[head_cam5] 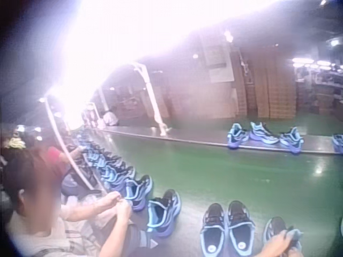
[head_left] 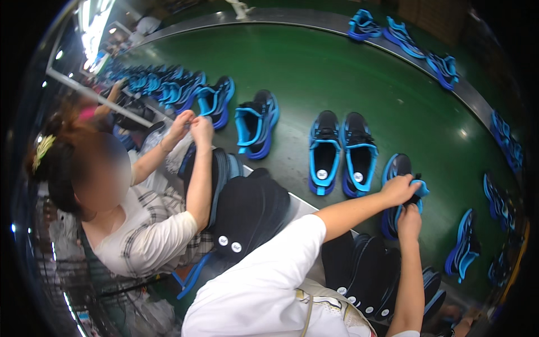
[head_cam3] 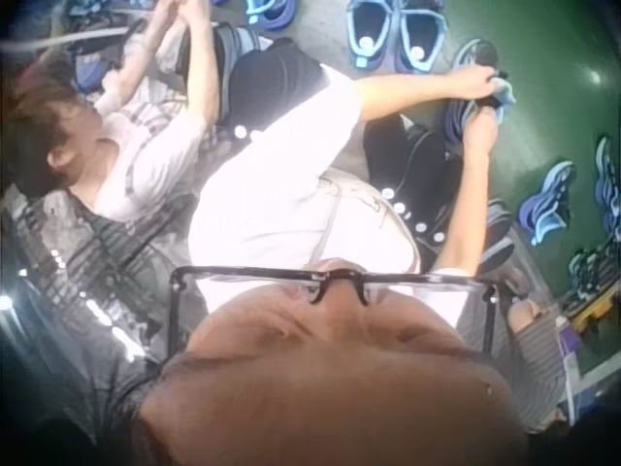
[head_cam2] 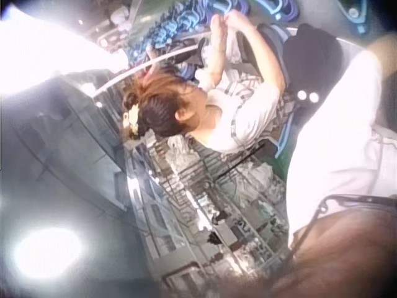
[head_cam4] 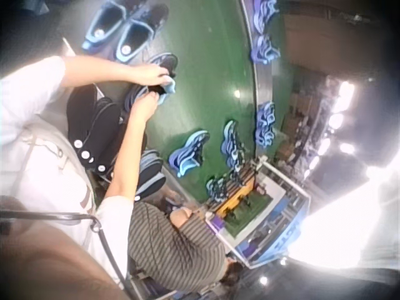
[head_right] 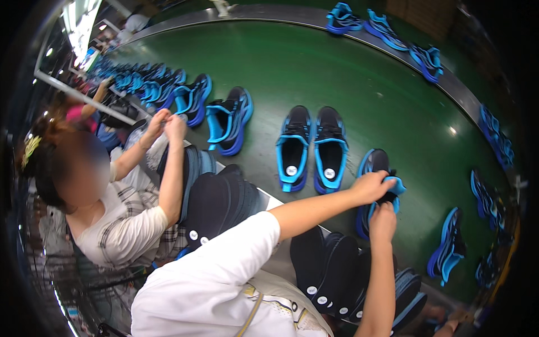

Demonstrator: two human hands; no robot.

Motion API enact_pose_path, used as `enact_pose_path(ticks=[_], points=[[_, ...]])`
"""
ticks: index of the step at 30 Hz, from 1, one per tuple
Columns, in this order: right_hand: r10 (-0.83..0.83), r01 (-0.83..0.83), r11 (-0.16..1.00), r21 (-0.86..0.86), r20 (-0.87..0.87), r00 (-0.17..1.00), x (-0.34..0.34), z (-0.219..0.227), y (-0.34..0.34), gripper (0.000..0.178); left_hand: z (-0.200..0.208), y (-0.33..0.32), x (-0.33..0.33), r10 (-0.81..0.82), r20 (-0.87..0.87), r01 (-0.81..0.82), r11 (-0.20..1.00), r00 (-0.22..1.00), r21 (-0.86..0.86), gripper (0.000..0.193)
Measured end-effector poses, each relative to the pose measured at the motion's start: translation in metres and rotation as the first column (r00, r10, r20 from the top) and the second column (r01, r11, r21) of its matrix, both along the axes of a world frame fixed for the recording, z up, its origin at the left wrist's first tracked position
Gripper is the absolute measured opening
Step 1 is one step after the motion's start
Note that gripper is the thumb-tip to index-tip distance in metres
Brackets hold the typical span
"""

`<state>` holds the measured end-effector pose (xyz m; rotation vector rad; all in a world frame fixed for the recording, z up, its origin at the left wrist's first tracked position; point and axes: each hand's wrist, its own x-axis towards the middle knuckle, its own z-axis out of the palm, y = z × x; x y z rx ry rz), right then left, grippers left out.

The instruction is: The person inserts insoles into shoes by hand on an assembly line.

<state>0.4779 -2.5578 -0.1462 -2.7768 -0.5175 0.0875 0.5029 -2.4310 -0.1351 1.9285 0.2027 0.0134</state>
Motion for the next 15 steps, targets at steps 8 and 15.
enact_pose_path(ticks=[8,15], points=[[0.093,-0.099,0.972,-0.211,-0.041,0.995,-0.008,0.073,-0.003,0.026,0.003,0.007,-0.007,0.036,0.03,-0.037,0.998,0.999,0.05,0.044],[0.286,-0.302,0.952,-0.043,-0.213,0.934,0.013,0.055,-0.03,0.013,0.009,0.011,-0.008,-0.063,0.052,0.06,0.996,0.997,0.067,0.042]])
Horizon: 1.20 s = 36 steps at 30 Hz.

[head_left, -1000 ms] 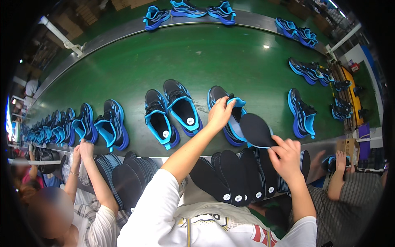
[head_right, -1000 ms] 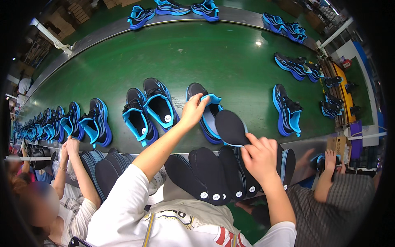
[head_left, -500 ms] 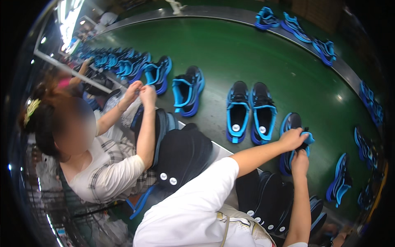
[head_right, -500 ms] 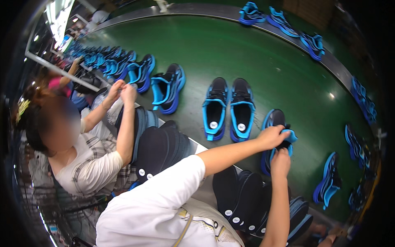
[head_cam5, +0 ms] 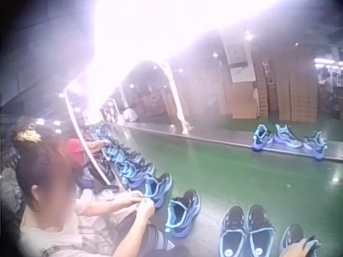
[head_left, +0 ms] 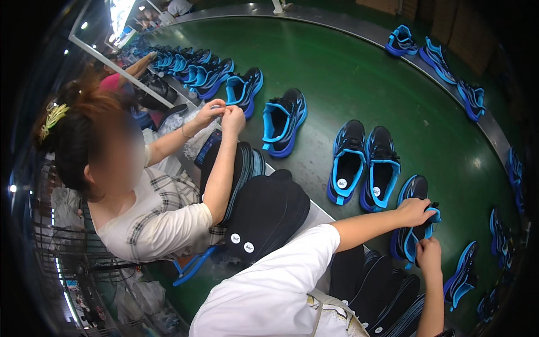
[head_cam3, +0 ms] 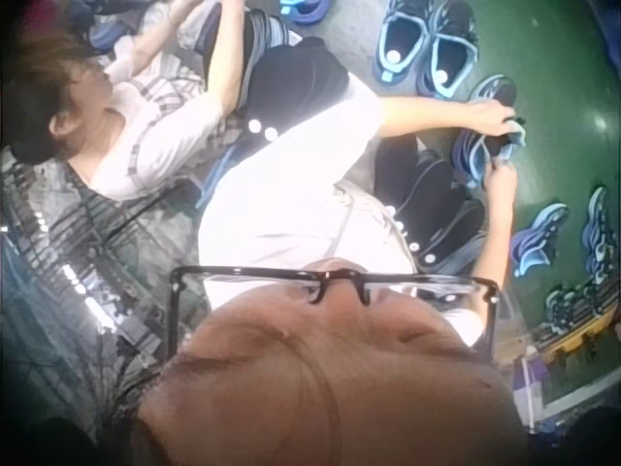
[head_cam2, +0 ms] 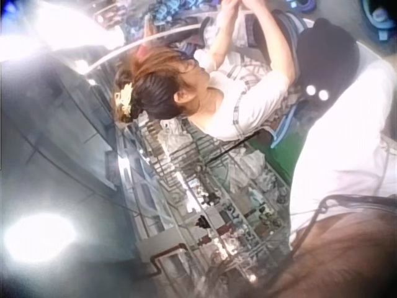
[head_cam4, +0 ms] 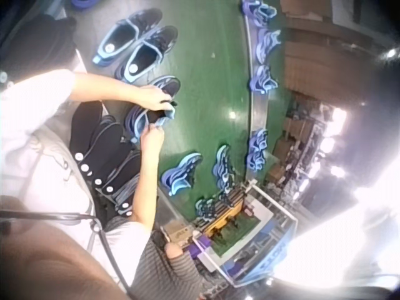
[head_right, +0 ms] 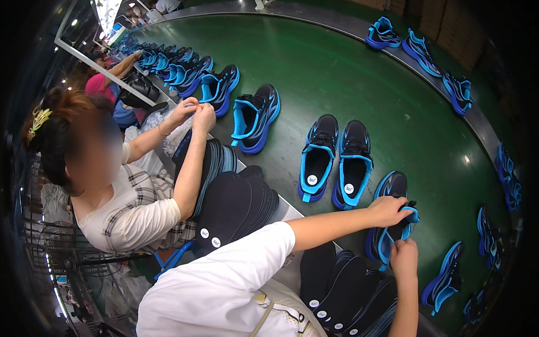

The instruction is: The person inserts insoles into shoes by hand on an assembly line.

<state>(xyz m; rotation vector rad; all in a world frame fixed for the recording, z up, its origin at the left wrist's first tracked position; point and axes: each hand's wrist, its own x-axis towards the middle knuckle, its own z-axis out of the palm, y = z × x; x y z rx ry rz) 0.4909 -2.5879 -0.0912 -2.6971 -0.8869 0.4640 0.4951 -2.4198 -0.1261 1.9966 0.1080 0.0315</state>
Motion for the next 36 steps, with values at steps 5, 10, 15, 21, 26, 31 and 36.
enact_pose_path(ticks=[5,10,15,21,26,31,36], points=[[0.112,-0.119,0.992,0.028,0.189,0.976,-0.002,-0.036,0.023,0.016,-0.019,0.007,0.008,0.014,-0.053,-0.018,0.997,0.998,-0.074,0.044],[0.051,-0.088,0.988,0.125,0.273,0.961,0.015,-0.056,0.045,0.017,-0.023,0.014,0.01,-0.008,-0.062,0.003,0.997,0.998,-0.076,0.041],[0.185,-0.175,0.976,-0.13,0.065,0.981,0.011,-0.02,0.042,0.012,-0.027,0.018,0.009,-0.028,-0.047,0.025,0.997,0.998,-0.079,0.04],[0.306,-0.295,0.901,-0.316,-0.017,0.952,0.013,-0.037,0.035,0.018,-0.023,0.014,0.009,-0.069,-0.077,0.06,0.992,0.995,-0.113,0.039],[0.326,-0.321,0.945,-0.064,0.095,0.941,0.017,-0.06,0.025,0.016,-0.022,0.017,0.006,-0.105,-0.048,0.094,0.978,0.993,-0.184,0.037],[0.382,-0.335,0.908,-0.253,0.165,0.909,0.012,-0.061,0.029,0.019,-0.024,0.018,0.003,-0.131,0.007,0.132,0.99,0.991,-0.053,0.043],[0.446,-0.388,0.819,-0.423,0.044,0.894,0.015,-0.053,0.033,0.026,-0.027,0.016,0.003,-0.09,0.015,0.091,0.995,0.996,-0.039,0.043]])
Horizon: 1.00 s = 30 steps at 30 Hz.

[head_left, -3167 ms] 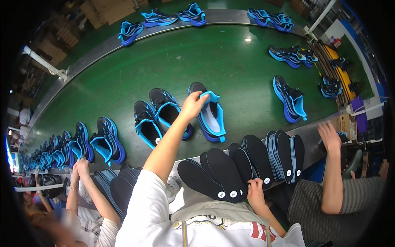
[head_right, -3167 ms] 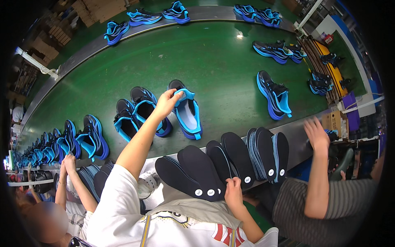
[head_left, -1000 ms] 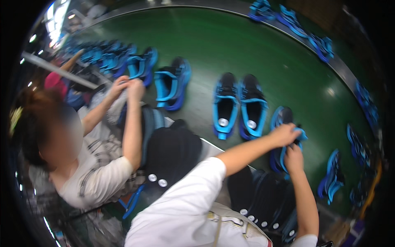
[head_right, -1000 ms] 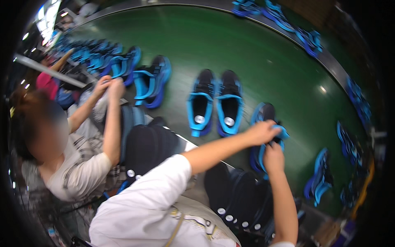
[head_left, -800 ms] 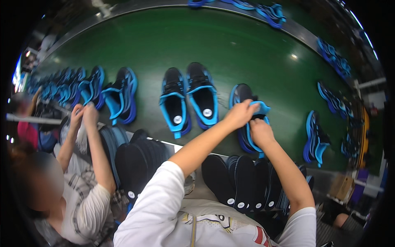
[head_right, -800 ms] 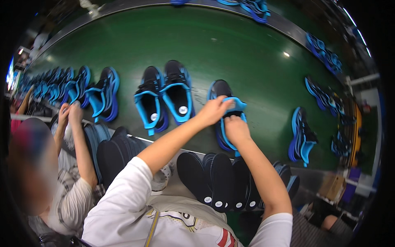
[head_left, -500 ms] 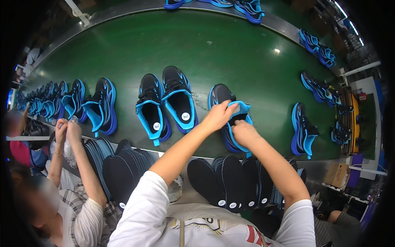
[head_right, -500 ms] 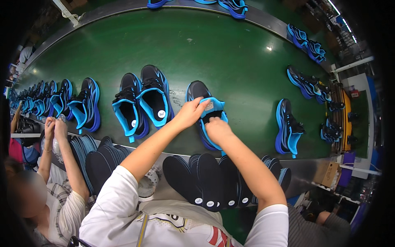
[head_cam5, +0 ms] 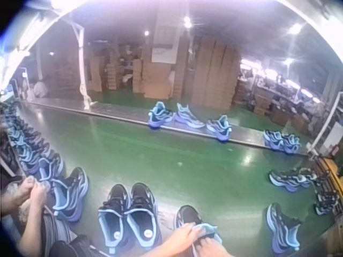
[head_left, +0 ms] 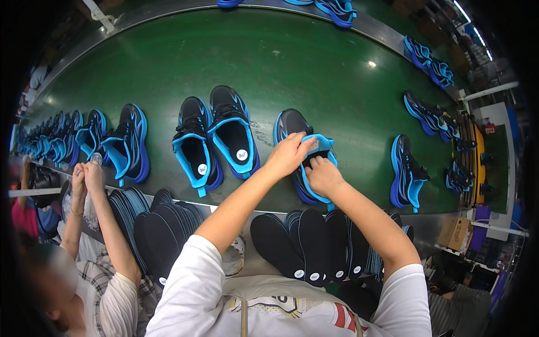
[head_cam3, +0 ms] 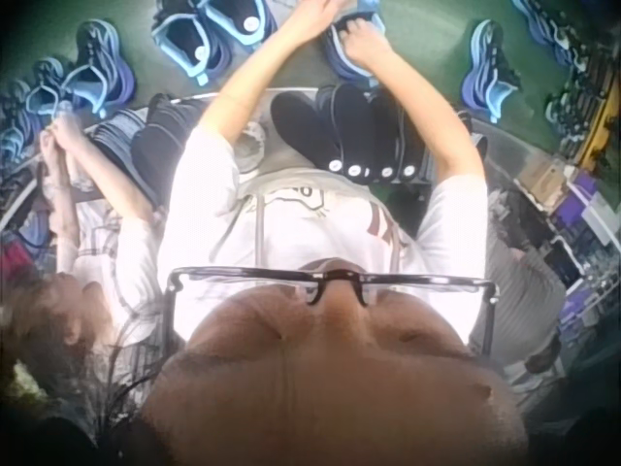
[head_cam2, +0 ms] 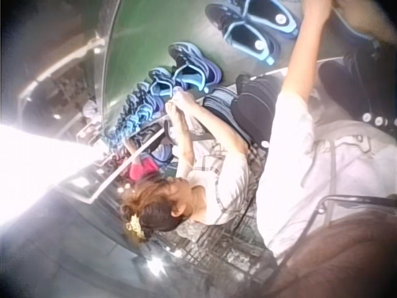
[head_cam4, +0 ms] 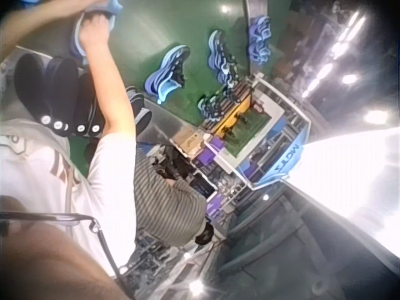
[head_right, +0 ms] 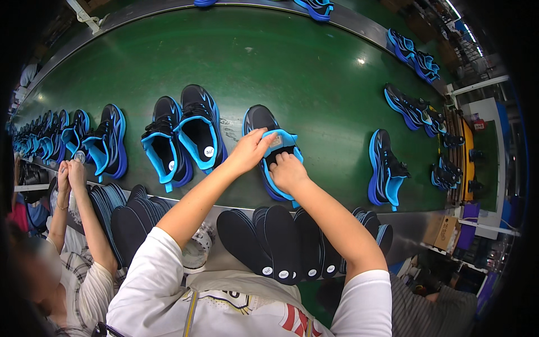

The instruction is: The person inserts insoles into shoes by hand on an assembly line.

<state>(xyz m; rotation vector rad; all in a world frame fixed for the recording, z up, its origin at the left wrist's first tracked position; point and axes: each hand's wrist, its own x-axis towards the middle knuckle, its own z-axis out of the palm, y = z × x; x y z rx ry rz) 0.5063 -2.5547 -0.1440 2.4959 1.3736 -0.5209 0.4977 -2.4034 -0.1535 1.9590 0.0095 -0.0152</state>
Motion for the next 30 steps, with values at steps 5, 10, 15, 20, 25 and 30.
enact_pose_path(ticks=[5,10,15,20,25,30], points=[[0.092,-0.103,0.98,-0.171,-0.072,0.993,0.003,0.005,0.0,0.026,0.01,-0.002,-0.002,0.051,0.031,-0.052,0.999,0.998,0.017,0.041],[0.1,-0.126,0.967,-0.222,-0.125,0.987,0.007,0.003,0.02,0.026,0.004,0.002,-0.004,0.029,-0.013,-0.029,0.999,0.999,-0.03,0.038],[0.116,-0.167,0.959,-0.23,-0.218,0.969,0.018,0.009,0.018,0.032,0.0,0.0,0.001,0.024,-0.066,-0.033,0.991,0.997,-0.128,0.034],[0.115,-0.21,0.905,-0.37,-0.263,0.958,0.023,-0.002,0.028,0.033,0.004,-0.003,-0.001,0.086,-0.048,-0.089,0.994,0.995,-0.062,0.033],[0.141,-0.149,0.988,-0.026,-0.21,0.967,0.006,0.018,-0.006,0.028,0.011,-0.001,0.002,0.25,0.312,-0.321,0.926,0.916,0.199,0.032],[-0.16,0.112,0.986,-0.124,-0.509,0.846,-0.016,0.042,-0.016,0.04,0.003,-0.002,0.01,-0.023,0.467,-0.236,0.84,0.884,0.489,0.024]])
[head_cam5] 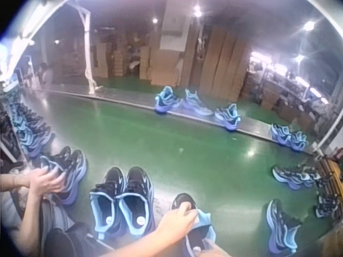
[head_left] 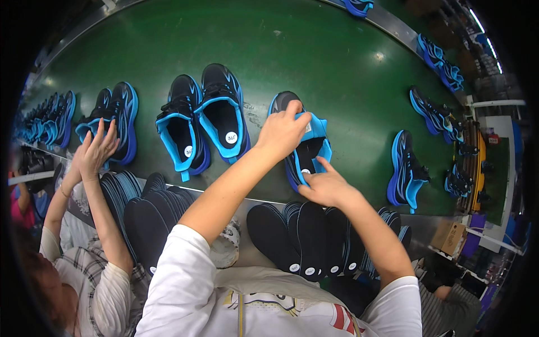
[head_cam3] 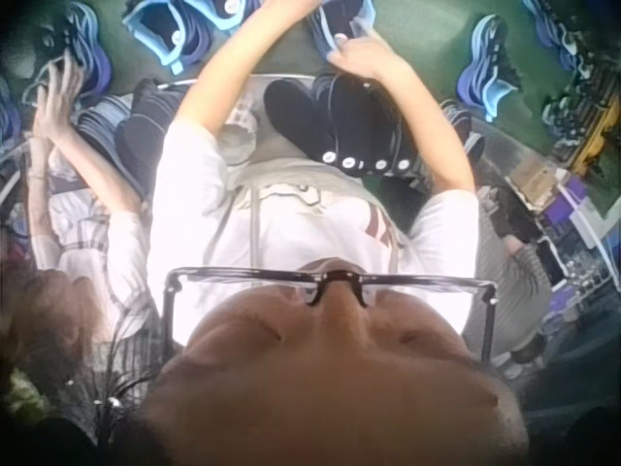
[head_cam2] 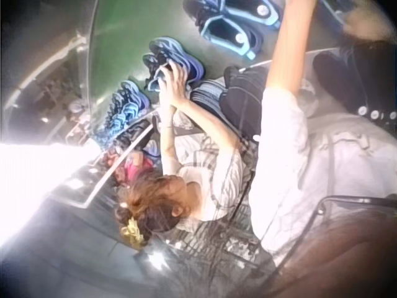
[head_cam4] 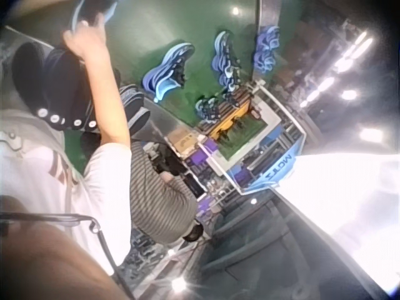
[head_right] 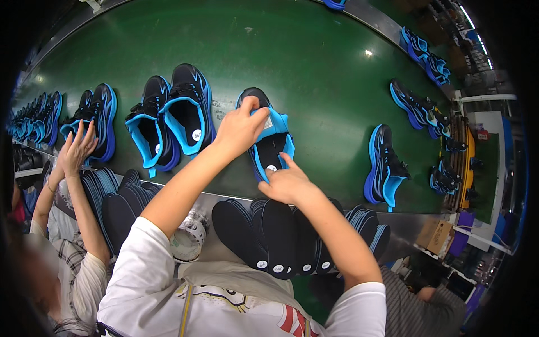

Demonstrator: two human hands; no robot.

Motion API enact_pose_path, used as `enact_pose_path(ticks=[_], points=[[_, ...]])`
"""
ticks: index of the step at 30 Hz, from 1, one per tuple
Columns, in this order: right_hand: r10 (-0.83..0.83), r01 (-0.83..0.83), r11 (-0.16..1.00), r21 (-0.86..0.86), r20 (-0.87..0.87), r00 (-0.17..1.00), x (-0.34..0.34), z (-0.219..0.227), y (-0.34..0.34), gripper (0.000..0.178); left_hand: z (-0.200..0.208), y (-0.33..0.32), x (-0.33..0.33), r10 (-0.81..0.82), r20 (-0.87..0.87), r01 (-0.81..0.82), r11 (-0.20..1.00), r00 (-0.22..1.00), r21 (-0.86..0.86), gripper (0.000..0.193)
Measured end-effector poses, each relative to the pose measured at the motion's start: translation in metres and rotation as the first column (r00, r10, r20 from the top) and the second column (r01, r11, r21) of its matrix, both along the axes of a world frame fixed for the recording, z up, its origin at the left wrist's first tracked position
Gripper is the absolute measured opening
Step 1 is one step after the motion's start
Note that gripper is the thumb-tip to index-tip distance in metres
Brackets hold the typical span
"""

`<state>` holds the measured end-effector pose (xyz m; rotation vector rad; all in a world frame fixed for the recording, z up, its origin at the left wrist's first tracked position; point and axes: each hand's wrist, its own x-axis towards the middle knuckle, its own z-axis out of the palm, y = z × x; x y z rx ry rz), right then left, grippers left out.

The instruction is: The person inserts insoles into shoes by hand on an assembly line.

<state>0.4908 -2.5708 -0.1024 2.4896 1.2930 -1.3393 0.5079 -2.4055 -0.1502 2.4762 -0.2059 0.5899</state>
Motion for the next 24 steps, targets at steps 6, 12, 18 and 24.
enact_pose_path(ticks=[6,12,18,24], points=[[-0.565,0.086,0.628,0.774,0.377,0.734,-0.035,-0.016,-0.02,0.017,0.013,0.002,0.001,-0.125,-0.208,0.168,0.966,0.97,0.199,0.038],[-0.841,0.416,0.332,0.847,0.066,0.537,-0.104,-0.04,-0.049,0.02,0.039,-0.001,-0.017,-0.206,-0.272,0.263,0.945,0.94,0.194,0.038],[-0.856,0.413,0.191,0.891,-0.055,0.514,-0.093,-0.04,-0.041,0.019,0.059,-0.012,-0.018,-0.359,-0.038,0.339,0.834,0.933,0.436,0.028],[-0.838,0.417,0.196,0.888,-0.069,0.542,-0.085,-0.047,-0.038,0.013,0.038,-0.063,-0.011,-0.396,-0.699,0.804,0.294,0.595,0.518,0.025]])
